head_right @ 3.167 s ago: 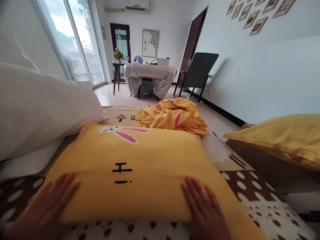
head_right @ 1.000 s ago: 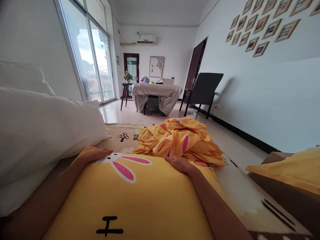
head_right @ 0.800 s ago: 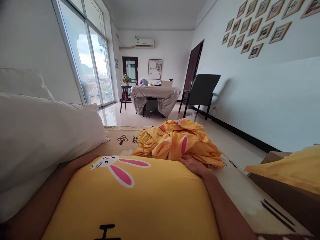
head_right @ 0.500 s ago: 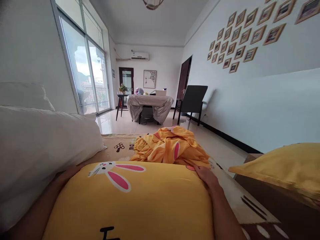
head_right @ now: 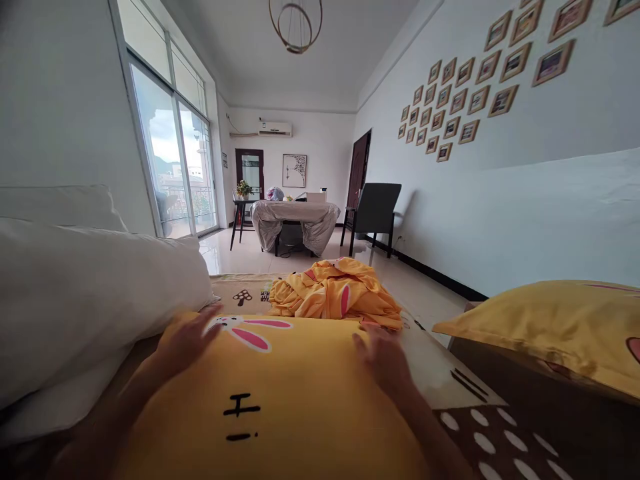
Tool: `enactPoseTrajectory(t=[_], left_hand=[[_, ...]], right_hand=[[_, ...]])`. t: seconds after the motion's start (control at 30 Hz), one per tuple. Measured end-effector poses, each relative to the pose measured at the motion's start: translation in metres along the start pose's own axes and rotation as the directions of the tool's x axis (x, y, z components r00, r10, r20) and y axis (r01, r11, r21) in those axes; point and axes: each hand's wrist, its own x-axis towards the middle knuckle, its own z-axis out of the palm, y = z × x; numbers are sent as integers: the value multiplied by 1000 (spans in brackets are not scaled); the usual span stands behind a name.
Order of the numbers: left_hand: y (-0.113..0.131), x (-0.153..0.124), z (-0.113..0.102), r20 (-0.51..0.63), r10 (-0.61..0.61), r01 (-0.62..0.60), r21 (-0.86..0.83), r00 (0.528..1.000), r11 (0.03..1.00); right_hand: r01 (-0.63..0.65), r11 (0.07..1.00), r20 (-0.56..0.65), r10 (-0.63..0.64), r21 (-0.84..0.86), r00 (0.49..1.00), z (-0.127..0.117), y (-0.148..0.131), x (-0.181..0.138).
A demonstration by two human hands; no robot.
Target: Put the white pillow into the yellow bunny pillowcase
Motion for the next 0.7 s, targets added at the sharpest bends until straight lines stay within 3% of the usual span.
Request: enactPoseTrajectory(t=[0.1, 0.2, 0.27, 0.33, 0.53, 0.7], left_hand=[[82, -16, 3, 141, 314, -308, -61, 939, 949], [114, -28, 20, 259, 383, -369, -104, 887, 924], [104, -36, 32, 259, 360, -348, -92, 897, 933], [79, -46, 40, 205, 334, -330, -51, 920, 942], [-5, -89, 38, 35, 167, -170, 141, 985, 975], [-50, -132, 40, -92, 56, -44, 131, 994, 990]], right_hand=[[326, 941, 120, -336, 94, 934, 3, -68, -19], [419, 890, 279, -454, 177, 846, 15, -99, -37], [360, 918, 328, -396, 167, 858, 23, -93, -45], [283, 952, 316, -305, 114, 899, 27, -72, -51], [125, 992, 174, -125, 10, 977, 26, 12, -76], [49, 997, 32, -50, 56, 998, 33, 61, -108]])
